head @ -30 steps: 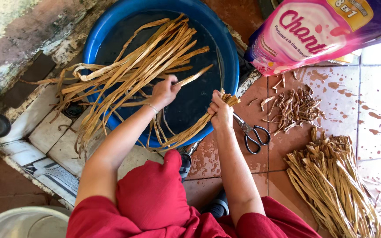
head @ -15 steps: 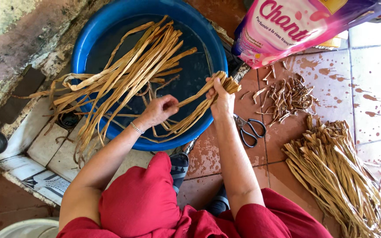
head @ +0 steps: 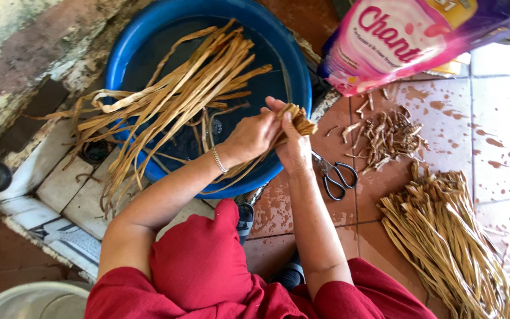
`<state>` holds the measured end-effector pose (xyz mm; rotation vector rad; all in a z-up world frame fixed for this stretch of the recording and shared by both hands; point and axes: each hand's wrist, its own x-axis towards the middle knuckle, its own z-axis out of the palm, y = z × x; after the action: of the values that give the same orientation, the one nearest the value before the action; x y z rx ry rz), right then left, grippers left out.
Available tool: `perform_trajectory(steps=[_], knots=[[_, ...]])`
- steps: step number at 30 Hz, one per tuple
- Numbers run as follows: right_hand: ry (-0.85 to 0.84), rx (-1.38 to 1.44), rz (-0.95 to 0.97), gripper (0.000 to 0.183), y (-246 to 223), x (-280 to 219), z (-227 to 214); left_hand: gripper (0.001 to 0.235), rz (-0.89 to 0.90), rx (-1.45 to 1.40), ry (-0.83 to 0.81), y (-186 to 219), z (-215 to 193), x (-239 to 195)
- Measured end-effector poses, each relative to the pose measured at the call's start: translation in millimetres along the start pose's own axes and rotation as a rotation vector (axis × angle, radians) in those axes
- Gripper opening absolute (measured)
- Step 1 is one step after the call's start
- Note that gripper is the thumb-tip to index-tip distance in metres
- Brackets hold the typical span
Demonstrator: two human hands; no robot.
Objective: The person sits on a tiled floor and processes dried plant strips. They pull apart the strips by hand, occasionally using scissors to trim the ends, and place the processed material into a blue basin.
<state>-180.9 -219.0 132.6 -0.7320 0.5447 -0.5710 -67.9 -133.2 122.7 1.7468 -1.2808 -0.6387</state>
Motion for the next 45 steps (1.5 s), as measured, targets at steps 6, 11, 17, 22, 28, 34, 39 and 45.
perform_trajectory(steps=[6, 11, 17, 22, 28, 34, 39, 45], knots=[[0.158, -0.003, -0.104, 0.017, 24, 3, -10, 0.016, 0.176, 0.241, 0.039, 6, 5, -1], [0.294, 0.037, -0.130, 0.015, 12, 16, -33, 0.014, 0.196, 0.318, 0.078, 16, 8, -6], [0.440, 0.055, -0.100, 0.025, -45, 29, -44, 0.014, 0.174, 0.245, 0.021, 14, 6, -12], [0.662, 0.142, -0.161, 0.023, -96, 57, -70, 0.017, 0.178, 0.158, -0.055, 13, 4, -19], [0.800, 0.272, -0.293, 0.023, -174, 86, -125, 0.016, 0.143, 0.135, -0.071, 7, -13, -35], [0.754, 0.067, -0.321, 0.025, -231, 97, -191, 0.014, 0.182, 0.115, -0.052, -24, -28, -52], [0.827, 0.189, -0.438, 0.020, -249, 74, -193, 0.018, 0.122, 0.203, -0.035, -79, -16, -83], [0.449, 0.302, -0.327, 0.015, -167, 47, -118, 0.018, -0.280, 0.688, -0.552, -130, -28, -87]])
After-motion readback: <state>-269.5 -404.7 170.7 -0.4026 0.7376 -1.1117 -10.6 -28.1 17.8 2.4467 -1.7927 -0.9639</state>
